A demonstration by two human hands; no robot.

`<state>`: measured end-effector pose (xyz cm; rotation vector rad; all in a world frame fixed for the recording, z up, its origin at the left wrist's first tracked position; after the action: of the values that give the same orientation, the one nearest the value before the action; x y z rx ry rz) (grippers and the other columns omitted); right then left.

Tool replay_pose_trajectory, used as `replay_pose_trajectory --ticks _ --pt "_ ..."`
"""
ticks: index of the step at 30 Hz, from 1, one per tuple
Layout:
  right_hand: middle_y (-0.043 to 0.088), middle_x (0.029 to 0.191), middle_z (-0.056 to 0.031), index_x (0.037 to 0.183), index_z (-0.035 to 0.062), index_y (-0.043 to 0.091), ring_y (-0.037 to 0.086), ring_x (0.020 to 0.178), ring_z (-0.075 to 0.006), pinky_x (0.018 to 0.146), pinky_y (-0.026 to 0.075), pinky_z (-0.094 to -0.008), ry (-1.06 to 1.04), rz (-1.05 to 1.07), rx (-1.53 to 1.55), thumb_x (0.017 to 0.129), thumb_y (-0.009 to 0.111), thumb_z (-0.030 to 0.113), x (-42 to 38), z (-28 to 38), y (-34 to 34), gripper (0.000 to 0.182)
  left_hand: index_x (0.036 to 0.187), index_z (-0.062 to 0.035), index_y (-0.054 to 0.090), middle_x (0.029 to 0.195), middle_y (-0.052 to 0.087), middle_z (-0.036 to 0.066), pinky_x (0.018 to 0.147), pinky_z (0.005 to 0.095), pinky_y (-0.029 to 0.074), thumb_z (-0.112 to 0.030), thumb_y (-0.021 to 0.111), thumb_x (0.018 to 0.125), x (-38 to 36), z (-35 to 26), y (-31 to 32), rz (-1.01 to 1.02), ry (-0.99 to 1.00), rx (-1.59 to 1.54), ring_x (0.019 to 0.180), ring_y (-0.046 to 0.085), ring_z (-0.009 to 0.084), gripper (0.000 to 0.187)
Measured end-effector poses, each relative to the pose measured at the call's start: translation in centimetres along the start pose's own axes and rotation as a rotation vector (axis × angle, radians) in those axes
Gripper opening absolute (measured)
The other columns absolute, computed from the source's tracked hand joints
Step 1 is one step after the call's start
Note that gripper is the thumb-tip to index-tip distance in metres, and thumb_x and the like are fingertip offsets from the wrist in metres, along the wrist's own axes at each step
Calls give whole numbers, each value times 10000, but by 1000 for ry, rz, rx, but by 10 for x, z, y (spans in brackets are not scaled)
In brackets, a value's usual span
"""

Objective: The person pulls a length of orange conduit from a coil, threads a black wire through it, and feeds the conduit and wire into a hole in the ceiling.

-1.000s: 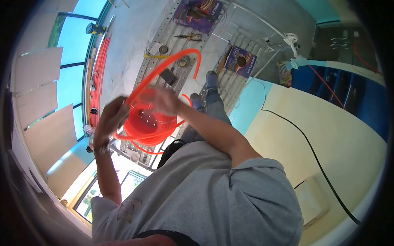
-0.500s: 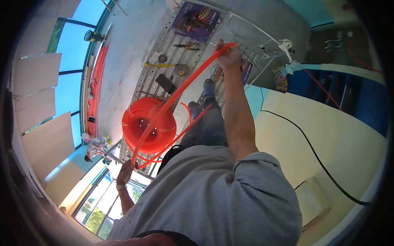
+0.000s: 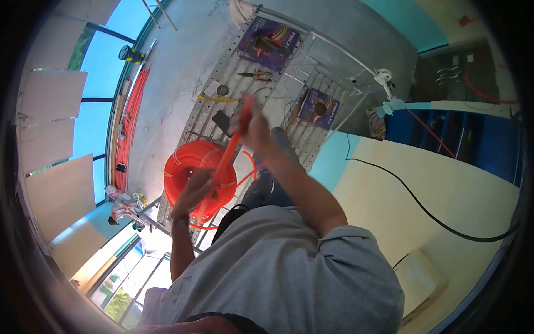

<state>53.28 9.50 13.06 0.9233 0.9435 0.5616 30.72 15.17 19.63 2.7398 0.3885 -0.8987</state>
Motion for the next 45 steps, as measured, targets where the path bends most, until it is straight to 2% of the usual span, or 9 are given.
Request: replay_pose_trajectory --ticks 7,13,21,24,26,27,31,39,45 --pt "603 842 -59 1278 97 521 623 783 -217 792 512 -433 134 -48 -32 1100 415 404 -3 -25 -5 370 1377 -26 508 839 612 13 610 272 450 -304 488 1096 71 -9 29 -371 398 495 678 588 96 396" --pt "676 893 -60 1125 66 568 655 844 -207 823 519 -408 193 69 -196 1112 410 314 -11 -17 -13 295 1308 -8 536 704 565 76 544 326 423 -307 506 1084 61 -10 60 -252 102 -67 594 539 137 375" --pt "710 1005 -24 1097 119 635 667 917 -148 808 498 -351 233 -19 -815 1068 510 209 -8 17 -11 157 1032 9 630 697 548 124 572 363 407 -252 600 1014 68 -11 46 -529 226 202 596 520 165 263" --pt "672 1121 -103 1226 87 638 660 930 -212 804 545 -388 -550 356 -1888 876 551 -55 36 142 23 387 1046 4 638 692 548 125 577 354 416 -249 619 1002 45 -2 47 -422 145 289 605 538 164 258" --pt "679 1037 -202 1224 47 624 672 862 -355 764 561 -410 -726 -55 -2074 895 549 24 74 273 25 337 1045 7 650 678 559 90 588 322 437 -237 603 1020 26 0 44 -361 212 370 615 548 136 250" --pt "682 1008 -227 1229 19 614 673 811 -351 748 555 -406 -1191 7 -2099 900 561 65 83 341 28 337 1044 6 654 678 564 76 590 313 441 -235 596 1027 15 4 43 -342 194 334 615 548 128 249" --pt "698 1084 -123 1099 38 628 637 826 -221 693 527 -344 -466 141 -128 1072 454 224 209 527 -128 256 1031 2 656 721 563 13 600 279 436 -235 559 1058 13 4 55 -325 195 205 643 527 95 258" --pt "690 1072 -65 1183 75 634 633 941 -188 846 522 -373 12 94 -252 1112 372 381 81 151 -42 409 1050 16 636 728 539 147 588 349 408 -193 588 1010 94 -32 76 -473 271 267 619 484 165 218" --pt "636 915 -29 996 93 615 594 836 -125 748 482 -303 177 39 -716 1097 428 340 -10 37 -49 326 1039 21 644 712 576 188 600 383 442 -272 584 1002 117 -35 72 -454 330 283 622 560 221 301"
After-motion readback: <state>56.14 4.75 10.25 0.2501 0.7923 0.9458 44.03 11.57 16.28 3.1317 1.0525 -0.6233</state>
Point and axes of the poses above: each hand's wrist, its own x-axis towards the middle knuckle, its own y-axis out of the palm, z = x × y, the point moved 7 cm from there along x, towards the middle knuckle
